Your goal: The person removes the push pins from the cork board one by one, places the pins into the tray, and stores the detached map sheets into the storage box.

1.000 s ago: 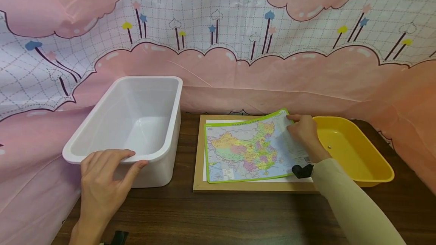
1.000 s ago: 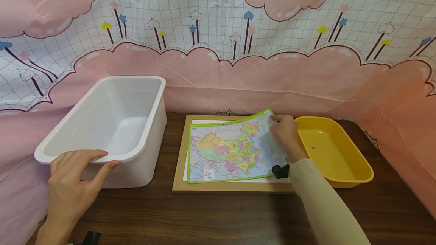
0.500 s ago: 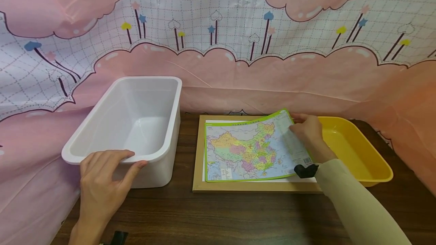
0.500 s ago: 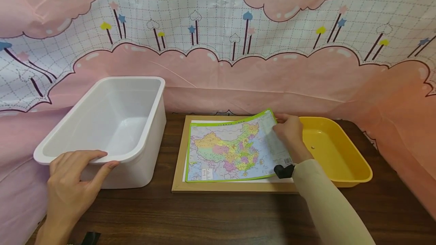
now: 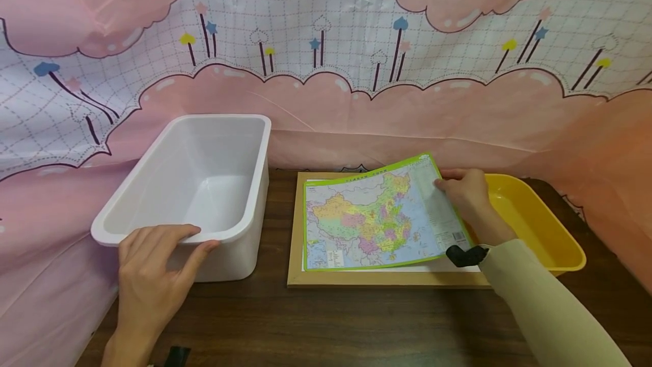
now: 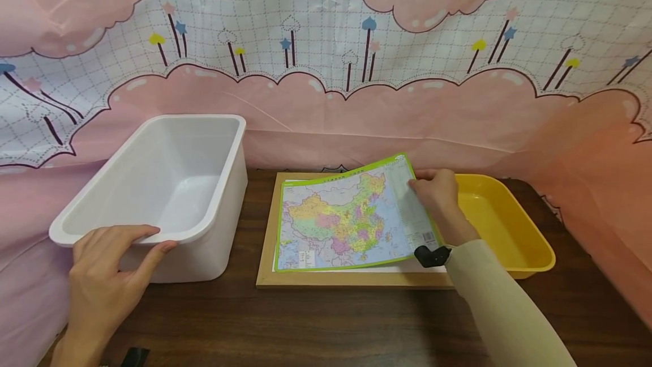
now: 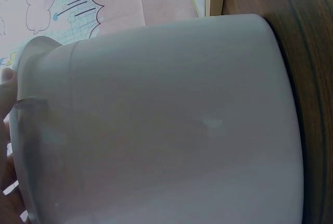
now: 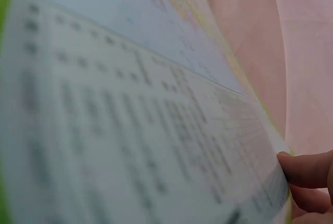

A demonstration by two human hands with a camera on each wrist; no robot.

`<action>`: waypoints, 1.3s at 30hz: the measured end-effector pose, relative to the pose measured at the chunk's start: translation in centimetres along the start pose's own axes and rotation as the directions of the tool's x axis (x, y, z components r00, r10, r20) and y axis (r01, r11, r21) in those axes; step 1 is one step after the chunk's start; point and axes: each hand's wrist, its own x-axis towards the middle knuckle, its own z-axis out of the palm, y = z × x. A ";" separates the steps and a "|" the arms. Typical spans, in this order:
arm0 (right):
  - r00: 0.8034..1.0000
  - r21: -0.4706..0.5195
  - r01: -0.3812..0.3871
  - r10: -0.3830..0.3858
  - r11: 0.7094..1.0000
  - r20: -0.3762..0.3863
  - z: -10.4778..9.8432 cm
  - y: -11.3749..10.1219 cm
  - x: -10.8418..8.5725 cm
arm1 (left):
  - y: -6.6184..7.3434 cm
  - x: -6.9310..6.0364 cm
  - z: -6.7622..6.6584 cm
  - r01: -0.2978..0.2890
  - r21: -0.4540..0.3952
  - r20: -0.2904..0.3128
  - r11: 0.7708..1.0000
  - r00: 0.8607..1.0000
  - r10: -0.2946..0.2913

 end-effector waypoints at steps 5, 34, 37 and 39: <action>0.999 0.008 0.035 -0.035 0.999 0.008 -0.4 -0.4 0.0 | -0.1 0.0 0.1 0.003 0.001 0.002 1.000 1.000 -0.003; 0.965 0.169 0.263 -0.258 0.950 -0.052 -3.0 -4.1 -1.8 | 0.1 0.1 0.2 -0.005 0.002 -0.011 1.000 1.000 0.005; 0.970 0.158 0.243 -0.239 0.957 -0.041 -3.2 -4.8 -2.1 | 0.1 0.1 0.2 -0.005 0.004 -0.010 1.000 1.000 0.005; 0.972 0.149 0.236 -0.232 0.960 -0.041 -3.4 -5.2 -2.2 | 0.1 0.1 0.1 -0.005 0.006 -0.009 1.000 1.000 0.005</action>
